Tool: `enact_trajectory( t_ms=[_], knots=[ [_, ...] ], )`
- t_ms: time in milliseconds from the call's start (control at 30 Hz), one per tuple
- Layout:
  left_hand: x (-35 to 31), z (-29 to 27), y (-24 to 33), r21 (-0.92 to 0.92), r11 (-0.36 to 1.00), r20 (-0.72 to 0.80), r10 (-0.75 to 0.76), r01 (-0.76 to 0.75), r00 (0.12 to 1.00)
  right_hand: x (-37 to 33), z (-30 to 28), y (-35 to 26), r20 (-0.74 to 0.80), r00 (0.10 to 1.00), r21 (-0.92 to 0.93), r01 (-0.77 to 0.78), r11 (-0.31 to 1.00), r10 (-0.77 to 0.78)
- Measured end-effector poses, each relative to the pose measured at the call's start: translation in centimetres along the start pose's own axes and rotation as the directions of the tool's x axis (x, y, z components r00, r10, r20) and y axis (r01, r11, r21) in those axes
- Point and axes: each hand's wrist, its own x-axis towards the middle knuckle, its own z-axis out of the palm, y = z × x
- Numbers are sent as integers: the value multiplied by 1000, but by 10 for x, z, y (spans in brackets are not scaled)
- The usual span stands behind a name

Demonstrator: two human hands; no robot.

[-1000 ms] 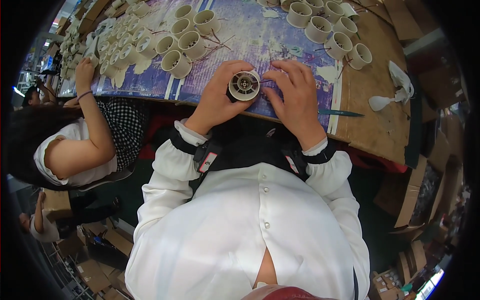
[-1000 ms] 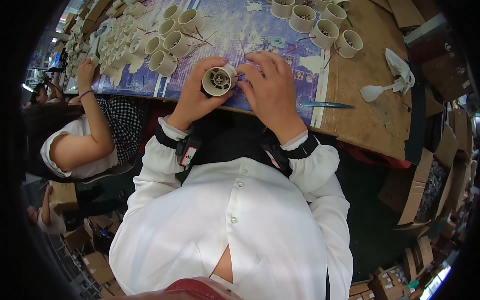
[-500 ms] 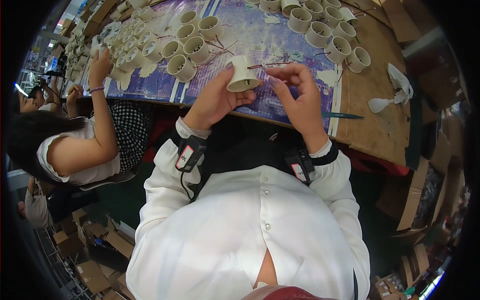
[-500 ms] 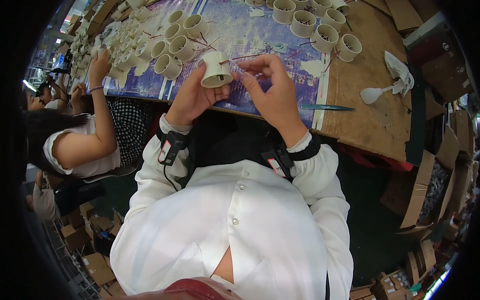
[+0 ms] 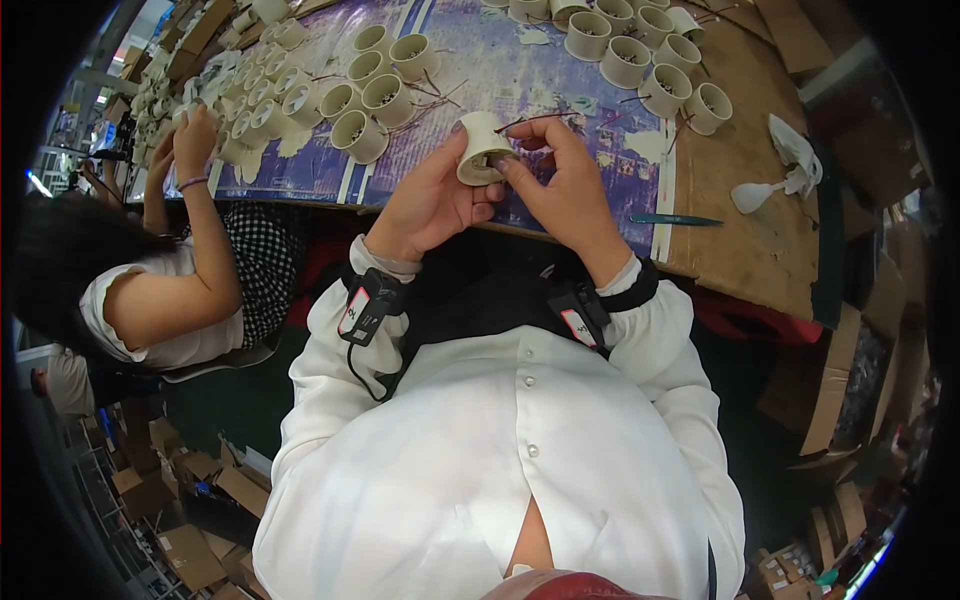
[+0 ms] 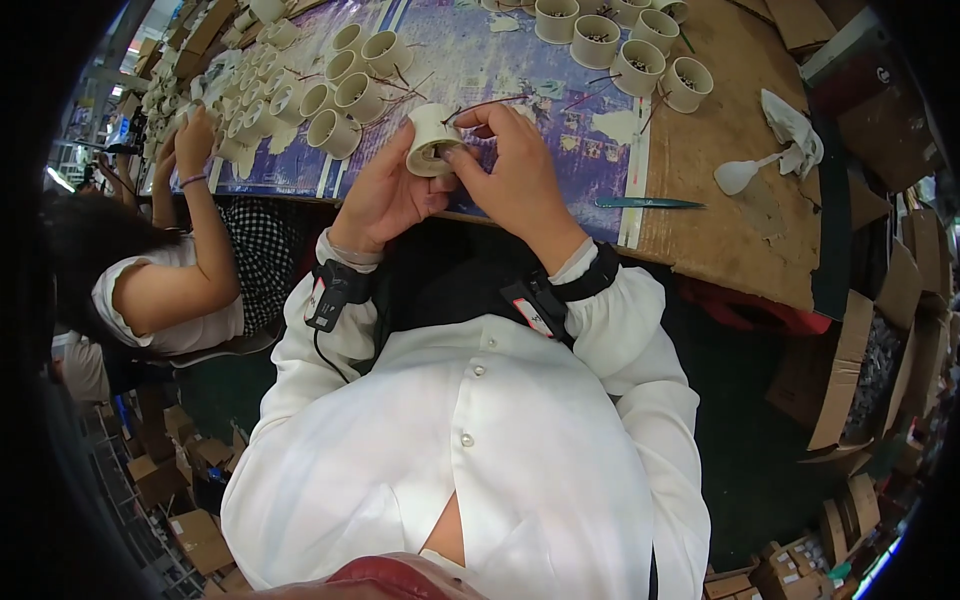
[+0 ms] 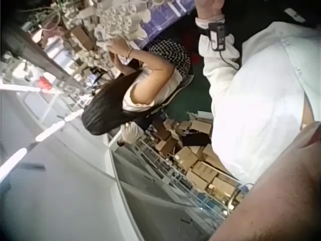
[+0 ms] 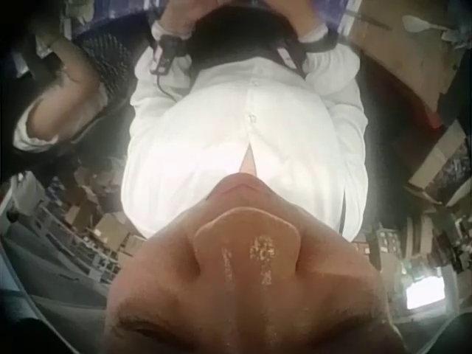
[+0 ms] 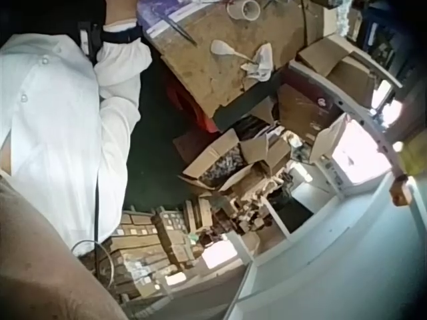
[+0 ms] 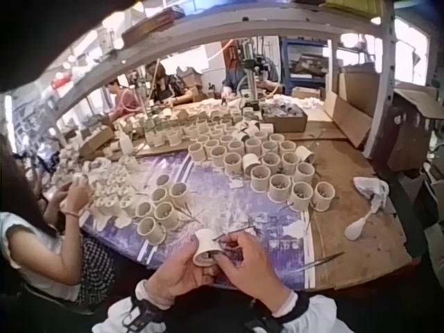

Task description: The person picks up a plastic housing, inserts a wire into a side hole, and uses tweezers to position it. They apply glue from a squeeze bottle to the wire and housing before setting the assembly back onto the table.

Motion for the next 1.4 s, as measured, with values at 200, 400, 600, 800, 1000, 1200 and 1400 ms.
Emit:
enact_trajectory(
  t_ms=[200,400,600,800,1000,1200,1400],
  knots=[
    [0,-7,0,-47,999,17,-20,20,1000,-1,1,2,-23,997,-131,64,989,-68],
    [-4,-12,2,-63,998,56,18,-15,998,-6,-4,1,-6,999,-74,45,996,-46],
    [-10,2,-1,226,958,-40,190,-176,981,-21,-13,-11,52,997,118,-59,991,53],
    [-8,2,-5,509,803,58,329,-311,943,-27,-10,-13,-17,998,124,-57,991,60],
    [-7,1,-7,555,755,90,362,-349,928,-29,-10,-10,-36,994,113,-97,989,102],
    [-13,8,-3,741,538,188,409,-402,893,-35,-10,2,94,948,269,-318,909,304],
    [-16,9,-2,772,440,268,430,-459,862,-35,-14,8,116,974,238,-218,946,195]
  ],
)
